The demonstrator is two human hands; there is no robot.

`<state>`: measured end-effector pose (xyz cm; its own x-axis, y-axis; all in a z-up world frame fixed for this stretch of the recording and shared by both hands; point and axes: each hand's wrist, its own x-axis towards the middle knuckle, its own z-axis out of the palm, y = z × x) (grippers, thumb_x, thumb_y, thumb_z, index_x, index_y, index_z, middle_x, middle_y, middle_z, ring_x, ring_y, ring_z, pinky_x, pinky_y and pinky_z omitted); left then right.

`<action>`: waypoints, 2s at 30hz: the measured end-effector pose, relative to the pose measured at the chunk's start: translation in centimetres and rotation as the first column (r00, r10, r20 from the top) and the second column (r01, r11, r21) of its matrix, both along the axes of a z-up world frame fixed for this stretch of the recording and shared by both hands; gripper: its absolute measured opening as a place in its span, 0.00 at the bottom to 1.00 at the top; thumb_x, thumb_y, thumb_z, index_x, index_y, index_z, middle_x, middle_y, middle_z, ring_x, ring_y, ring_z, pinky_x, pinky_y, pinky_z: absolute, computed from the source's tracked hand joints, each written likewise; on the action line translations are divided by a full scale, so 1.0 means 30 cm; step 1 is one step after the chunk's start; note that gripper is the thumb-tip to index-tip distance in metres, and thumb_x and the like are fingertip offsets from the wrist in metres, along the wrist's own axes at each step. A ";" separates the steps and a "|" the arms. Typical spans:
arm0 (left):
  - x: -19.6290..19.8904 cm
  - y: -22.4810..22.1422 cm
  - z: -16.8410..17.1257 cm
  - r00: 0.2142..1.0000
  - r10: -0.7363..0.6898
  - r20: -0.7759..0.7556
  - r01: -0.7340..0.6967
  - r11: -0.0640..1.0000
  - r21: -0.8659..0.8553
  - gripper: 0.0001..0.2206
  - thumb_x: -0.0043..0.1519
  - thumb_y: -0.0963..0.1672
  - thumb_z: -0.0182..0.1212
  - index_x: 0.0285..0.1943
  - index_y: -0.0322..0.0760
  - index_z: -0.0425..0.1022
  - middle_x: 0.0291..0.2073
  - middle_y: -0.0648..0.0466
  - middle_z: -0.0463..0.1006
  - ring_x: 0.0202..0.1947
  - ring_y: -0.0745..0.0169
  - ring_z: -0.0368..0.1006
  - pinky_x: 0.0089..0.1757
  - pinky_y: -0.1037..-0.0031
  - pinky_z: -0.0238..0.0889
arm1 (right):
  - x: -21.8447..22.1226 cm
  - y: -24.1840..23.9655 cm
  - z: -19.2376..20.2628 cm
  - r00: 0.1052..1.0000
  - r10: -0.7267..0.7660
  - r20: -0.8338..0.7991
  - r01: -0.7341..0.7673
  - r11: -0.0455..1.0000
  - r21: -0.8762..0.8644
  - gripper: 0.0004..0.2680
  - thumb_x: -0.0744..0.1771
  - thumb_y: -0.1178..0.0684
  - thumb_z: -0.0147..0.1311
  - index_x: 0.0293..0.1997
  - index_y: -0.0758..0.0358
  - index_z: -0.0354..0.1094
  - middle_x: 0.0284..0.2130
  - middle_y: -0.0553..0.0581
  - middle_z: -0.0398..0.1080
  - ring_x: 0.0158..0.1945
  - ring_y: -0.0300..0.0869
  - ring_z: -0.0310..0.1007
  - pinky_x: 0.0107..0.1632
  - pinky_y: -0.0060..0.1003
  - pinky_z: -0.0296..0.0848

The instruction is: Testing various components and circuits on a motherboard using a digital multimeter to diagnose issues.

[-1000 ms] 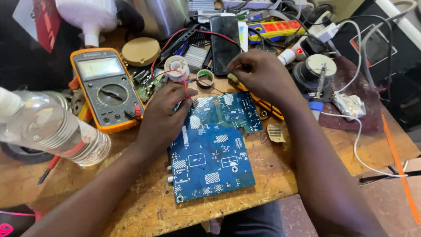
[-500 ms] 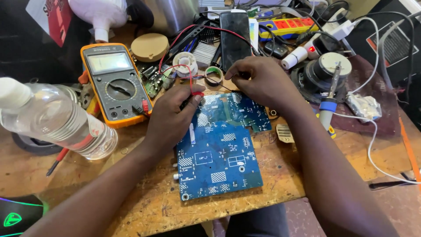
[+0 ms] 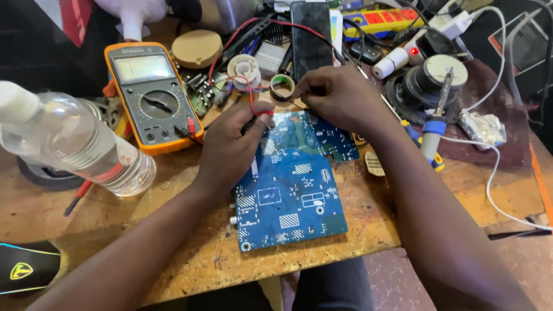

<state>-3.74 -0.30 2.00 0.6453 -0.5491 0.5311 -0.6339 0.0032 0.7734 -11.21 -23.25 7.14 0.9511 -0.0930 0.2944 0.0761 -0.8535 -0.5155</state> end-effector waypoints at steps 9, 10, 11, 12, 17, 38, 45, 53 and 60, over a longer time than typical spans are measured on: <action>0.001 0.001 0.017 0.994 -0.024 -0.104 0.024 1.000 -0.006 0.11 0.73 0.41 0.59 0.60 0.40 0.85 0.47 0.41 0.85 0.56 0.34 0.80 0.57 0.50 0.72 | -0.011 -0.004 0.037 0.999 -0.028 0.032 0.027 0.999 0.044 0.06 0.68 0.60 0.60 0.46 0.63 0.82 0.40 0.67 0.81 0.45 0.62 0.82 0.46 0.55 0.78; -0.001 0.003 0.018 0.995 -0.024 -0.100 0.023 1.000 -0.008 0.11 0.73 0.41 0.59 0.60 0.40 0.85 0.47 0.41 0.85 0.56 0.34 0.80 0.57 0.50 0.72 | -0.014 -0.003 0.047 0.999 -0.028 0.036 0.026 0.999 0.042 0.06 0.68 0.60 0.60 0.46 0.63 0.82 0.40 0.67 0.81 0.45 0.62 0.82 0.46 0.55 0.78; -0.001 0.005 0.019 0.993 -0.013 -0.119 0.015 1.000 0.012 0.11 0.73 0.42 0.59 0.60 0.40 0.85 0.47 0.42 0.85 0.56 0.36 0.80 0.57 0.51 0.72 | -0.016 -0.003 0.057 0.999 -0.045 0.020 0.044 0.997 0.057 0.05 0.68 0.60 0.60 0.46 0.63 0.82 0.40 0.66 0.81 0.45 0.60 0.83 0.48 0.51 0.78; -0.002 0.004 0.019 0.991 -0.003 -0.137 0.008 1.000 0.029 0.11 0.73 0.42 0.59 0.59 0.40 0.86 0.48 0.42 0.85 0.56 0.37 0.81 0.56 0.52 0.72 | -0.018 -0.005 0.069 0.998 -0.063 0.004 0.063 0.996 0.069 0.05 0.68 0.60 0.60 0.46 0.63 0.82 0.40 0.65 0.81 0.46 0.58 0.83 0.50 0.48 0.78; 0.002 0.002 0.031 0.985 -0.009 -0.172 0.017 0.999 0.043 0.11 0.72 0.42 0.60 0.59 0.42 0.86 0.48 0.43 0.85 0.56 0.38 0.81 0.57 0.52 0.72 | -0.022 0.002 0.101 0.994 -0.112 -0.015 0.112 0.991 0.068 0.06 0.68 0.61 0.60 0.47 0.63 0.83 0.40 0.65 0.81 0.46 0.57 0.83 0.50 0.49 0.78; 0.050 -0.005 0.019 0.960 -0.029 -0.279 0.042 0.998 0.040 0.11 0.71 0.40 0.61 0.57 0.43 0.87 0.45 0.44 0.85 0.53 0.44 0.82 0.55 0.52 0.72 | -0.043 -0.025 0.140 0.983 -0.176 -0.057 0.180 0.981 0.069 0.07 0.68 0.62 0.59 0.47 0.66 0.82 0.40 0.68 0.81 0.45 0.60 0.84 0.51 0.52 0.77; 0.038 -0.002 0.046 0.938 -0.030 -0.345 0.041 0.999 0.023 0.11 0.73 0.41 0.58 0.58 0.42 0.86 0.43 0.43 0.86 0.51 0.48 0.82 0.55 0.52 0.73 | -0.064 -0.079 0.139 0.940 -0.331 -0.084 0.328 0.943 -0.046 0.07 0.69 0.59 0.60 0.51 0.62 0.82 0.41 0.63 0.81 0.48 0.57 0.82 0.53 0.53 0.76; 0.031 -0.003 0.031 0.953 -0.007 -0.304 0.006 1.000 -0.004 0.11 0.73 0.41 0.57 0.57 0.43 0.86 0.43 0.43 0.86 0.53 0.57 0.79 0.56 0.56 0.72 | -0.062 -0.100 0.124 0.914 -0.379 -0.144 0.366 0.924 -0.110 0.08 0.69 0.57 0.60 0.52 0.58 0.82 0.43 0.62 0.81 0.51 0.57 0.81 0.53 0.55 0.75; 0.054 -0.021 0.005 0.985 0.029 0.168 -0.037 0.998 0.046 0.11 0.70 0.37 0.61 0.58 0.38 0.84 0.41 0.39 0.84 0.48 0.33 0.81 0.49 0.50 0.74 | -0.068 -0.013 0.146 0.950 -0.255 -0.179 0.255 0.967 -0.026 0.09 0.69 0.58 0.57 0.51 0.63 0.82 0.46 0.70 0.81 0.55 0.68 0.79 0.57 0.61 0.72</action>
<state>-2.13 -0.95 2.15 0.5680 -0.5567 0.6063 -0.7534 -0.0550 0.6552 -13.26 -23.63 11.52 0.9329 -0.3389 0.1216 -0.2379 -0.8336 -0.4984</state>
